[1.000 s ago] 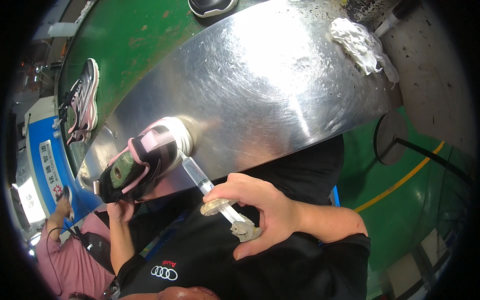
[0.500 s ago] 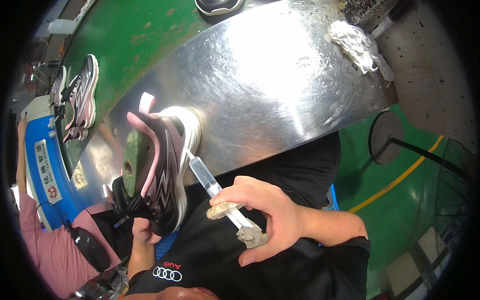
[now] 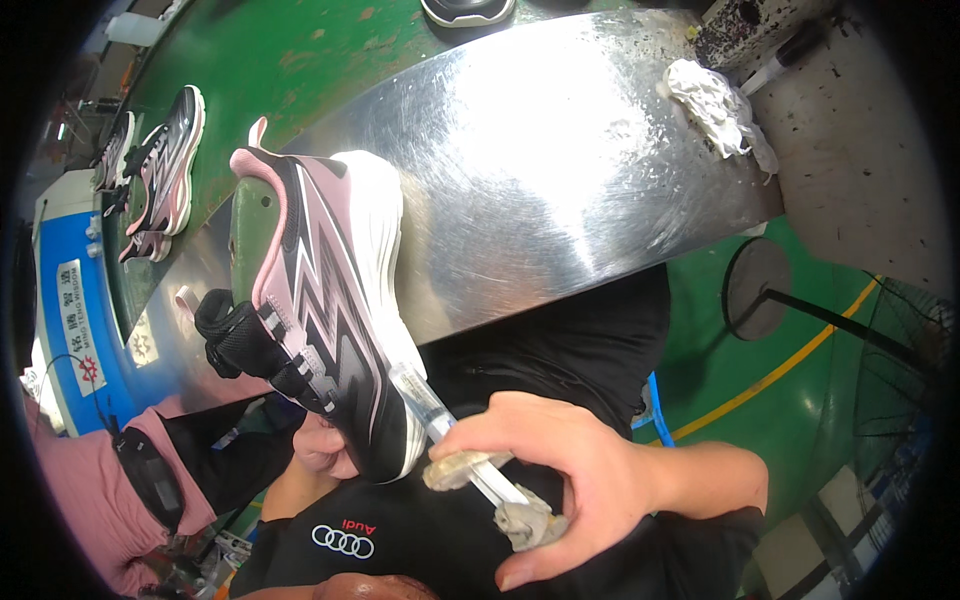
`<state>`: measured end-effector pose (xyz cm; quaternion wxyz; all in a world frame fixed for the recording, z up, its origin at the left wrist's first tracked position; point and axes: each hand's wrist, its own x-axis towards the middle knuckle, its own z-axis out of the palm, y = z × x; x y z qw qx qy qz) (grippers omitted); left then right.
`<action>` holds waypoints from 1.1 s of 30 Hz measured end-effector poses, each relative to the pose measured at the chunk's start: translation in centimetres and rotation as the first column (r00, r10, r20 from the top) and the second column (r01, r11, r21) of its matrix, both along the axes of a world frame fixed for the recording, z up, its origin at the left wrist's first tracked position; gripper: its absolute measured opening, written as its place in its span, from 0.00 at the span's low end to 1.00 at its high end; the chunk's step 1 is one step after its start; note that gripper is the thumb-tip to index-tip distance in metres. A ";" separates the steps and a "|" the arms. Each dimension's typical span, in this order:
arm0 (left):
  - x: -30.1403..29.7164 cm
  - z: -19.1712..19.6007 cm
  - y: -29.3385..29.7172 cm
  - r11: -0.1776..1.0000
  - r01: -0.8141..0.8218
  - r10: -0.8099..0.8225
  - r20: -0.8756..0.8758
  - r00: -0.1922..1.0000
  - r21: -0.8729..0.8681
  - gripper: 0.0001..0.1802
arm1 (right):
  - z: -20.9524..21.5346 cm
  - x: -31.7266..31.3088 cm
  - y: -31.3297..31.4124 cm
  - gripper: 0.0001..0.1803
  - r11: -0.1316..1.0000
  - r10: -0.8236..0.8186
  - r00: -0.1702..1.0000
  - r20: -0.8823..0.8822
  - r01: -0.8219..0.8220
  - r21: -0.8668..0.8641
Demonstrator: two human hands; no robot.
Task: The person applies adhesive to shoes by taking them from a conveyor belt, dispensing glue along the sole seams using a syringe, and returning the shoes to the conveyor.
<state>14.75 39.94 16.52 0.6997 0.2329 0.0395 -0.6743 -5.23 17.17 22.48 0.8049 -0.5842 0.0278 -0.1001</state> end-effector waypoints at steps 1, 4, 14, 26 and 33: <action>-0.1 0.2 -0.2 0.999 0.022 -0.021 -0.039 0.999 0.028 0.47 | 0.1 -0.2 0.3 0.46 0.999 -0.026 0.999 0.022 0.027 -0.030; -0.5 0.8 -2.3 0.994 0.109 -0.107 -0.087 0.990 0.015 0.38 | 1.5 -1.5 -0.3 0.46 0.995 -0.016 1.000 0.011 0.017 -0.097; -2.2 -1.1 -7.5 0.909 0.408 -0.416 -0.113 0.902 -0.089 0.28 | 6.6 -5.0 -1.0 0.41 0.944 -0.010 0.998 -0.060 -0.011 -0.328; -4.0 -1.4 -13.5 0.904 0.359 -0.404 -0.188 0.895 -0.232 0.14 | 6.3 -8.0 0.3 0.42 0.780 -0.264 0.964 -0.006 0.211 -0.589; -4.3 -0.9 -15.3 0.911 0.304 -0.362 -0.189 0.913 -0.278 0.16 | 5.5 -6.7 1.2 0.37 0.657 -0.328 0.942 0.078 0.286 -0.697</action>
